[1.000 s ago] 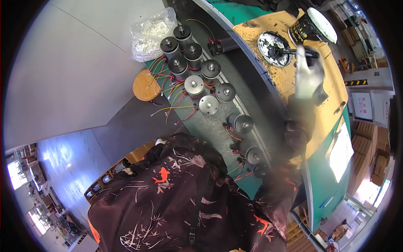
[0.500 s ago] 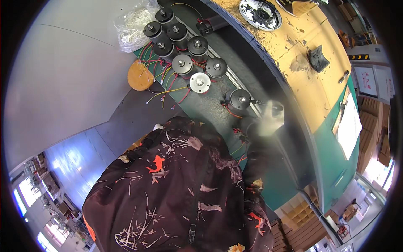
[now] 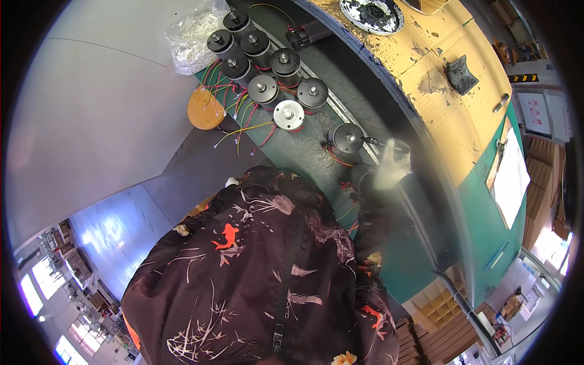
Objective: Transferring electronic components from a storage rack to a workbench and performing assembly tasks.
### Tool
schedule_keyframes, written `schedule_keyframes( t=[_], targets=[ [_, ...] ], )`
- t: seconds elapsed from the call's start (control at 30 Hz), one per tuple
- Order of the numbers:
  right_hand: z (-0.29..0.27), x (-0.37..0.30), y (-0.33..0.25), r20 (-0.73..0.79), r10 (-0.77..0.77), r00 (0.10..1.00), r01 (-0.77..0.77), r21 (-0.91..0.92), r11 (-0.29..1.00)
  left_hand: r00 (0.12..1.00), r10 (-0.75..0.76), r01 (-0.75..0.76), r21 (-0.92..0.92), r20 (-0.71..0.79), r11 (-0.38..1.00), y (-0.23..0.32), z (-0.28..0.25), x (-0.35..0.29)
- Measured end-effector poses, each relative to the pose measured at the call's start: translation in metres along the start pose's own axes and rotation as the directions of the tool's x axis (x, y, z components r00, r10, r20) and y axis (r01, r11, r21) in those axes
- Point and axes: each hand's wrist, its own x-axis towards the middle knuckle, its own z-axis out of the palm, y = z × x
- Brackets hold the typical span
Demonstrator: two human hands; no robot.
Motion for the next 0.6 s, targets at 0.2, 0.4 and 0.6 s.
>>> schedule_keyframes(
  t=[0.2,0.4,0.6],
  targets=[
    [0.002,-0.010,-0.014,0.026,-0.091,0.995,0.092,-0.043,0.995,1.000,0.010,-0.010,0.012,-0.026,1.000,0.001,-0.003,0.002],
    [-0.029,0.002,-0.090,0.080,-0.080,0.994,0.066,0.166,0.984,0.996,0.039,-0.037,0.024,-0.078,0.999,0.020,-0.011,-0.004],
    [-0.066,0.066,-0.156,0.014,-0.436,0.900,0.416,0.270,0.868,0.987,-0.003,0.000,-0.017,-0.160,1.000,0.022,-0.035,-0.025]
  ],
)
